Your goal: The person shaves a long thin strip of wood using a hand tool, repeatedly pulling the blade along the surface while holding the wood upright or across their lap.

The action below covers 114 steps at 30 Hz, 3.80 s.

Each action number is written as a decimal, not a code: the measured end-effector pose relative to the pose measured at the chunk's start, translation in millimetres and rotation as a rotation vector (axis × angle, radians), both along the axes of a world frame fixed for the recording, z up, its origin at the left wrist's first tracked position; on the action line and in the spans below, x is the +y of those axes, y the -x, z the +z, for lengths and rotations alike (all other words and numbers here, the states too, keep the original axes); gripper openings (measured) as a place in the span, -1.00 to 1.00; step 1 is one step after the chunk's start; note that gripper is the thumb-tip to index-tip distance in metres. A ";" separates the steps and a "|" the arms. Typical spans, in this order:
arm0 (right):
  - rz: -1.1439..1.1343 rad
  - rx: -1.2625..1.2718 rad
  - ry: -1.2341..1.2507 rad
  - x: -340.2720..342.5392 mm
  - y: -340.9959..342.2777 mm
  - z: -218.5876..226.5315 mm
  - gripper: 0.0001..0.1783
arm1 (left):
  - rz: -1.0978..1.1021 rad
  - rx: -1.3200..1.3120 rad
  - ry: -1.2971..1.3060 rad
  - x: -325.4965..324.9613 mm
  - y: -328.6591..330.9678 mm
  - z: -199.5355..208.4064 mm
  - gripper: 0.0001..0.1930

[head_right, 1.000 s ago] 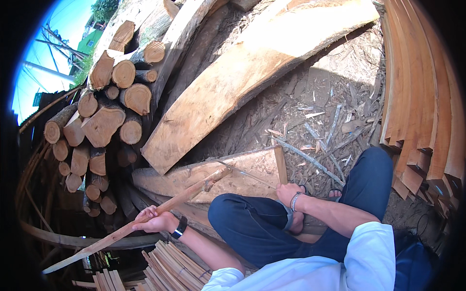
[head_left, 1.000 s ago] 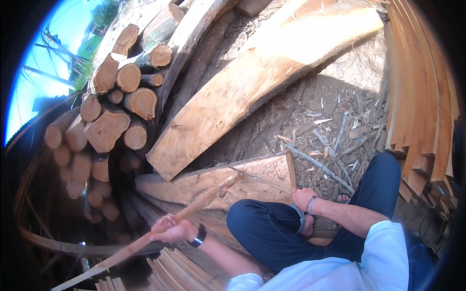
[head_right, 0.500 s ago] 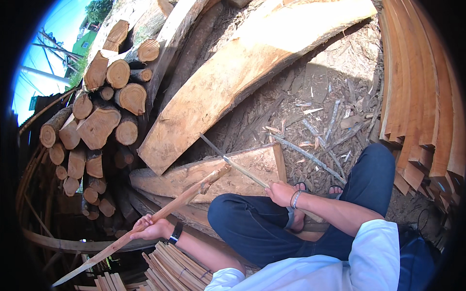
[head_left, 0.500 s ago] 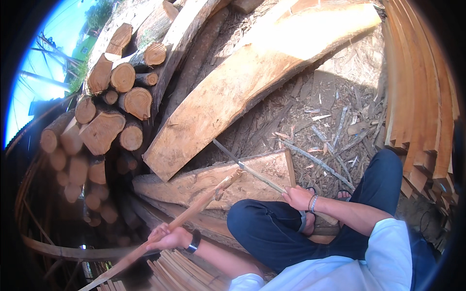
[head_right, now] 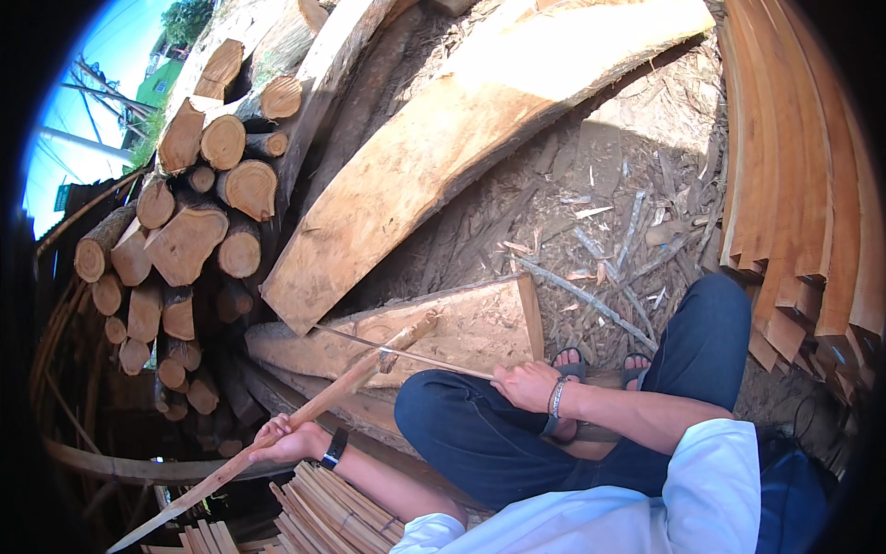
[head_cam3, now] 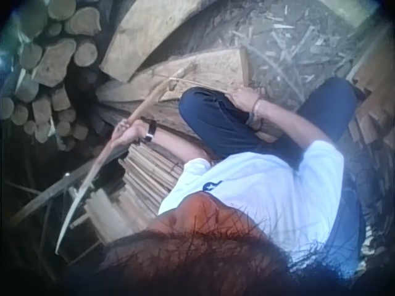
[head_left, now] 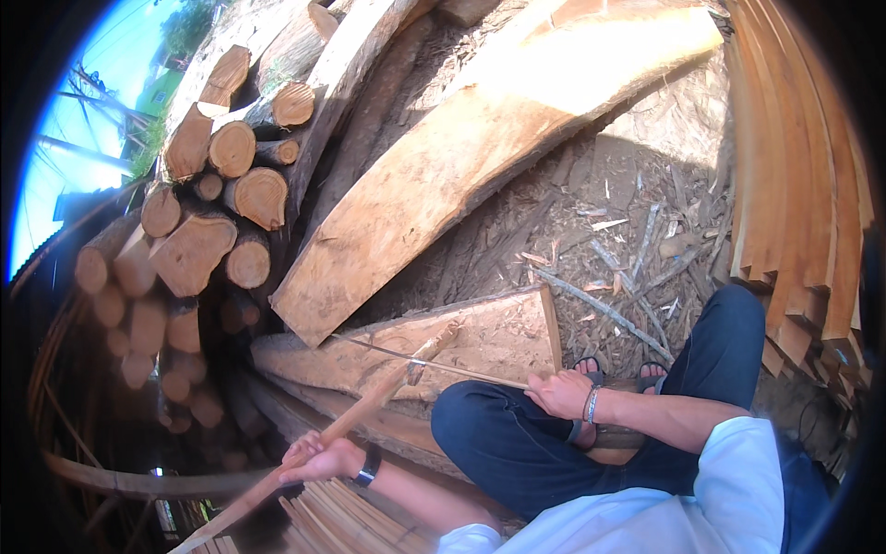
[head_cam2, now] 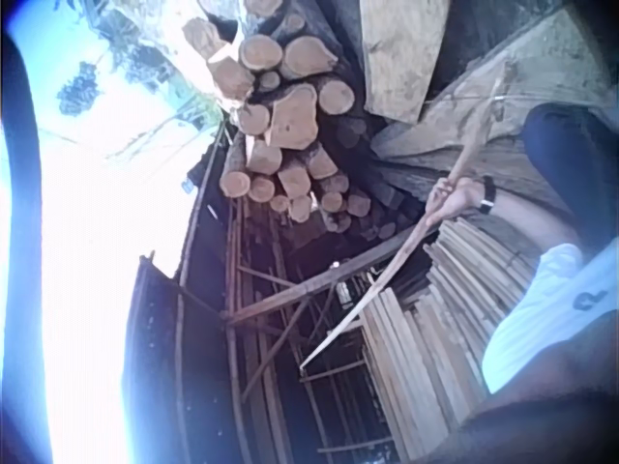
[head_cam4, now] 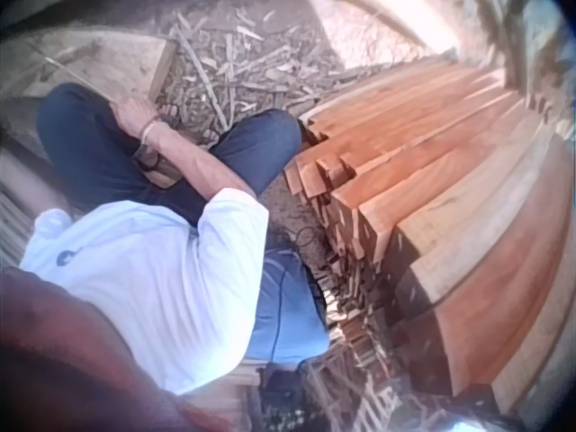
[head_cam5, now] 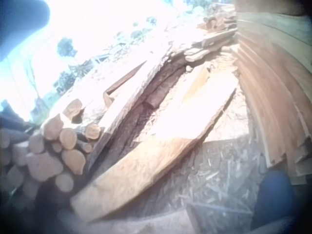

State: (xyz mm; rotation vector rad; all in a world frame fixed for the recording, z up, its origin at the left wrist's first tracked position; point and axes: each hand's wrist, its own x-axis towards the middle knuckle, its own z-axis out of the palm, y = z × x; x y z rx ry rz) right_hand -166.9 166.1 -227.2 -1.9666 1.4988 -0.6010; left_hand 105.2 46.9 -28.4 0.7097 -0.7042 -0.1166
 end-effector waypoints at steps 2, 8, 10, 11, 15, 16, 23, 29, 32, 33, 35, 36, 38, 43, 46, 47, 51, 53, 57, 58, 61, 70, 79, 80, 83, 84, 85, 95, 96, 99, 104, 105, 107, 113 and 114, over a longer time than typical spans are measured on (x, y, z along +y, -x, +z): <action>-0.026 -0.008 -0.026 -5.8 -1.1 -2.2 -0.73 | -0.008 -0.003 0.004 2.1 1.4 3.1 -0.43; -0.189 0.090 -0.148 -12.3 13.8 -100.3 -0.80 | -0.040 -0.015 -0.011 -2.2 10.6 0.9 -0.43; -0.169 0.100 -0.153 -9.2 3.2 -76.2 -0.78 | 0.004 -0.017 -0.001 1.6 16.9 4.5 -0.43; -0.163 0.107 -0.158 -5.8 -0.7 -69.0 -0.77 | -0.003 -0.031 -0.004 3.1 17.9 5.0 -0.43; -0.171 0.095 -0.215 4.3 -6.7 -77.4 -0.67 | -0.041 -0.047 -0.011 -1.2 17.5 -1.0 -0.43; -0.159 -0.064 -0.372 -3.2 -8.1 -73.7 -0.64 | -0.038 -0.048 -0.007 -1.4 14.3 -1.4 -0.43; -0.238 -0.506 -0.662 -23.5 4.7 -57.0 -0.59 | 0.033 -0.002 0.009 -2.1 -10.0 -0.6 -0.43; -0.188 -0.009 -0.167 -11.6 0.6 -35.0 -0.75 | 0.057 -0.020 0.007 -1.2 -11.8 -4.1 -0.43; -0.233 0.123 -0.215 -4.1 -0.6 -90.5 -0.82 | 0.031 -0.034 -0.001 -2.4 -2.5 -0.6 -0.43; -0.230 0.135 -0.235 -4.4 -0.5 -85.9 -0.83 | 0.044 -0.022 0.002 -1.9 -0.7 0.0 -0.43; -0.207 0.150 -0.240 -5.5 -1.6 -76.3 -0.84 | 0.069 0.002 0.009 -0.6 7.0 1.2 -0.43; -0.185 0.154 -0.225 -4.5 -3.2 -70.6 -0.84 | 0.067 -0.003 0.002 -0.4 7.2 2.9 -0.43; -0.162 0.162 -0.209 -2.4 -3.2 -62.6 -0.83 | 0.059 -0.007 -0.019 0.2 8.0 3.6 -0.43; -0.180 0.173 -0.139 3.9 -6.8 -64.1 -0.74 | 0.016 -0.015 0.008 -2.1 9.3 -1.6 -0.43; -0.196 -0.697 -0.859 -12.4 1.0 -43.0 -0.59 | 0.017 -0.014 0.005 -1.8 7.4 -1.2 -0.43; -0.204 -0.724 -0.820 -14.7 4.6 -15.9 -0.53 | 0.031 -0.018 0.002 -0.6 2.7 -0.9 -0.43; -0.235 -0.322 0.019 -27.4 3.6 -23.9 -0.64 | 0.007 -0.006 0.000 -2.5 3.8 -1.2 -0.43; -0.257 -0.187 -0.099 -18.0 4.4 -29.0 -0.68 | 0.018 -0.004 0.011 -2.3 3.1 -1.3 -0.43; -0.155 0.128 -0.242 -3.2 10.3 -118.7 -0.70 | 0.011 -0.012 0.002 -2.4 11.3 1.0 -0.43; -0.161 0.126 -0.231 -3.1 11.4 -119.5 -0.70 | 0.018 -0.006 0.000 -4.7 13.0 -2.0 -0.42; -0.159 0.085 -0.217 -12.2 16.6 -99.6 -0.70 | 0.029 -0.019 -0.005 -2.3 13.0 -3.0 -0.42; -0.157 0.070 -0.182 -9.8 8.6 -68.5 -0.75 | -0.015 -0.047 -0.019 0.1 21.2 -0.1 -0.42; -0.179 0.070 -0.263 -2.6 3.7 -77.4 -0.66 | -0.042 -0.073 -0.006 2.1 23.5 -1.6 -0.43; -0.158 0.060 -0.281 -4.1 3.8 -82.5 -0.64 | -0.036 -0.072 -0.008 0.8 22.5 -2.3 -0.43; -0.106 -0.066 -0.486 -12.7 6.3 -88.6 -0.57 | -0.011 -0.055 -0.022 1.0 27.5 1.1 -0.43; -0.115 -0.175 -0.656 -19.3 7.8 -83.4 -0.54 | -0.010 -0.051 -0.010 0.5 26.0 1.6 -0.42; -0.124 -0.285 -0.826 -24.2 10.1 -79.7 -0.52 | -0.010 -0.046 0.000 -0.8 23.8 1.8 -0.42; -0.189 -0.222 -0.125 -18.8 6.0 -41.1 -0.55 | 0.012 -0.020 -0.025 2.0 21.7 3.0 -0.41; -0.200 -0.170 -0.137 -16.2 5.9 -38.7 -0.57 | 0.006 -0.029 -0.020 2.5 22.1 2.5 -0.41; -0.202 -0.009 -0.173 -9.1 1.3 -55.7 -0.63 | -0.001 -0.058 -0.010 4.5 21.1 3.4 -0.42; -0.169 0.055 -0.160 -9.3 3.2 -110.3 -0.72 | 0.015 -0.071 -0.006 0.3 31.6 -1.0 -0.41; -0.161 0.065 -0.154 -7.6 1.9 -103.1 -0.70 | 0.019 -0.072 -0.006 1.3 30.7 -1.8 -0.41; -0.147 0.080 -0.139 -0.3 1.1 -75.5 -0.66 | 0.026 -0.080 -0.002 0.8 28.1 -1.6 -0.41; -0.092 -0.036 0.004 -4.8 -1.3 -12.1 -0.68 | 0.001 -0.060 0.003 0.8 23.9 2.5 -0.40; -0.108 -0.064 -0.001 -6.3 -5.7 -14.2 -0.70 | 0.023 -0.070 0.003 2.1 20.0 5.1 -0.40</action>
